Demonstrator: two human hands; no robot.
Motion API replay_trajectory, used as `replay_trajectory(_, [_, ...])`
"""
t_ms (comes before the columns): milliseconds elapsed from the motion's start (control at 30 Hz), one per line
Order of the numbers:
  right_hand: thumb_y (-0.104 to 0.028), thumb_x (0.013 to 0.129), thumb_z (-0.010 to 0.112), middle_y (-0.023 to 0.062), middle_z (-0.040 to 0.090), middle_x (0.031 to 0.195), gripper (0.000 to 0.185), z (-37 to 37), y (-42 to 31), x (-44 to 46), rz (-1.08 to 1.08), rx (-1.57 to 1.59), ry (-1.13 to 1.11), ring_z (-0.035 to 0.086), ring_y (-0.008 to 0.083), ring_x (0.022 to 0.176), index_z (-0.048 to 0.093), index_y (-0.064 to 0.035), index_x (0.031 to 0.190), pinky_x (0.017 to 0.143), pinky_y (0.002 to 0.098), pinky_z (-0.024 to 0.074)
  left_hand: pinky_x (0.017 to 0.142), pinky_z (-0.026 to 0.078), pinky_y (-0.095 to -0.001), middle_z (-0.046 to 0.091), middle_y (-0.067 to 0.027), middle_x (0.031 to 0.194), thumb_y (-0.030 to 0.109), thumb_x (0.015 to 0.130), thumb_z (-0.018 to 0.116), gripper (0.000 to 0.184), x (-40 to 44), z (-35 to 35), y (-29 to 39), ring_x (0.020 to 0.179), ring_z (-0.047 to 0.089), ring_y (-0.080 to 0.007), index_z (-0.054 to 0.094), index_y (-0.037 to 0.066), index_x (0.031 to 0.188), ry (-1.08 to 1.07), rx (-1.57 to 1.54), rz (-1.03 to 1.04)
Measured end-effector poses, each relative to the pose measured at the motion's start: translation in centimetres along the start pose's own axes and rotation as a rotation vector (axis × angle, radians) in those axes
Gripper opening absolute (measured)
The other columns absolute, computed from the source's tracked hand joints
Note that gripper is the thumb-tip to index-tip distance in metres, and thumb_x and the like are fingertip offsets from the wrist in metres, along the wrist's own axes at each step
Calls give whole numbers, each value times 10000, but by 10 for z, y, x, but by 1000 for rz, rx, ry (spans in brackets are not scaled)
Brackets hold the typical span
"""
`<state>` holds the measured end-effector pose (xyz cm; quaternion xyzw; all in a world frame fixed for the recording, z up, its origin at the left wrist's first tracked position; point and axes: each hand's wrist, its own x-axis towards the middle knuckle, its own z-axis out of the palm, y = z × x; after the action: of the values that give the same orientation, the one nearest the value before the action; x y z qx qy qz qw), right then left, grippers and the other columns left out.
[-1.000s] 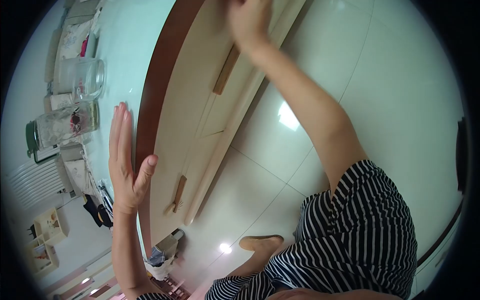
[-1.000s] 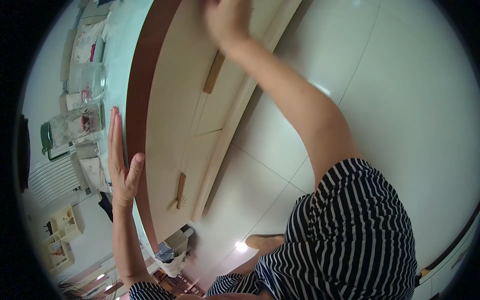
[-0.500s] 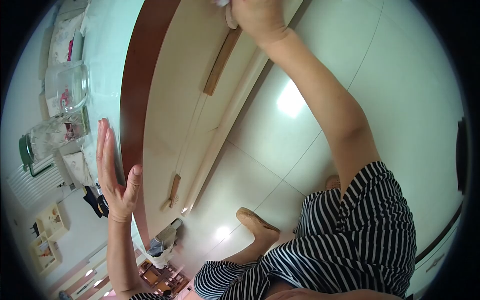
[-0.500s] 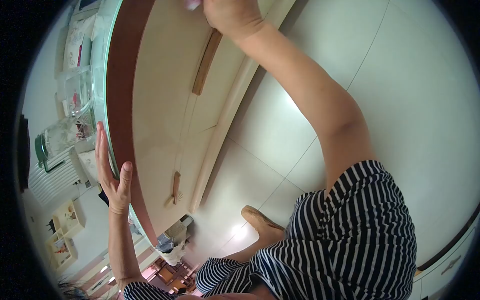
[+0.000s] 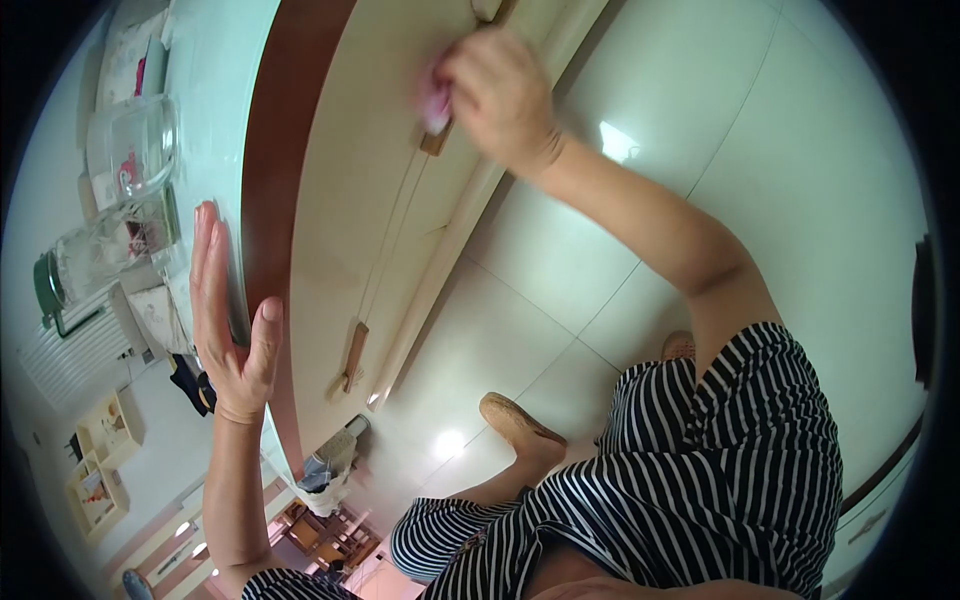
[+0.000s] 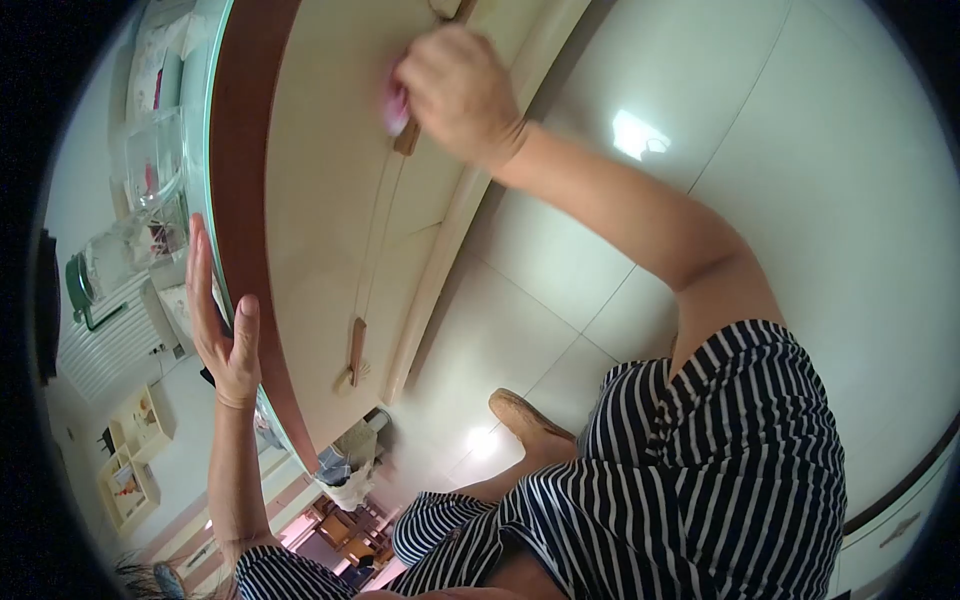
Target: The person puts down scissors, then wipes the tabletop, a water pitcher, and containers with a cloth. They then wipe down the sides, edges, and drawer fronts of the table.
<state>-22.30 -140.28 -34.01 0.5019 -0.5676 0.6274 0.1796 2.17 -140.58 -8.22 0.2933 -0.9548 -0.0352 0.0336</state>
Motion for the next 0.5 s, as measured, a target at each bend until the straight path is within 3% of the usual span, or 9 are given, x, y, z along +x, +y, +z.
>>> replay_trajectory(67, [-60, 687, 711, 47, 594, 935, 201, 1, -40, -27, -85, 117, -185, 589, 252, 904, 659, -102, 877, 787, 387, 503, 1195, 231, -469, 365, -238, 1553, 379, 955, 595, 680, 2, 0, 3, 1468, 314, -375, 419, -17, 1479, 3, -11, -8])
replay_trajectory(200, [-62, 669, 721, 48, 592, 947, 220, 9, -55, -28, -207, 433, -184, 583, 250, 891, 658, -93, 877, 774, 409, 502, 1196, 228, -469, 376, -238, 1548, 384, 951, 595, 688, 9, -1, 5, 1466, 320, -369, 422, -26, 1475, 4, 4, 7])
replay_trajectory(267, [-123, 692, 677, 16, 569, 905, 168, 9, -38, 1, -206, 43, 6, 574, 198, 887, 615, -140, 847, 734, 363, 501, 1197, 227, -468, 381, -236, 1545, 385, 953, 592, 683, 4, -2, 4, 1465, 323, -368, 426, -26, 1473, 3, -8, -4])
replay_trajectory(300, [-118, 691, 675, 13, 581, 930, 172, 9, -29, 23, -39, 126, 103, 576, 204, 890, 608, -142, 848, 730, 367, 502, 1197, 226, -468, 387, -234, 1543, 385, 954, 588, 679, 6, -1, 5, 1464, 325, -367, 430, -25, 1471, 12, -25, -14])
replay_trajectory(400, [-86, 722, 665, 4, 606, 990, 162, 26, -30, 47, 120, 249, 262, 578, 210, 904, 608, -147, 861, 720, 361, 501, 1197, 227, -467, 397, -227, 1539, 389, 965, 580, 659, 15, 2, 5, 1460, 335, -363, 448, -23, 1461, 30, -42, -3])
replay_trajectory(500, [-99, 749, 689, -16, 588, 925, 164, 17, -108, 14, -103, 386, 144, 579, 185, 887, 639, -159, 893, 740, 334, 496, 1193, 236, -467, 410, -224, 1532, 380, 977, 571, 629, 10, -8, 11, 1454, 347, -362, 464, -18, 1451, 45, -47, -8])
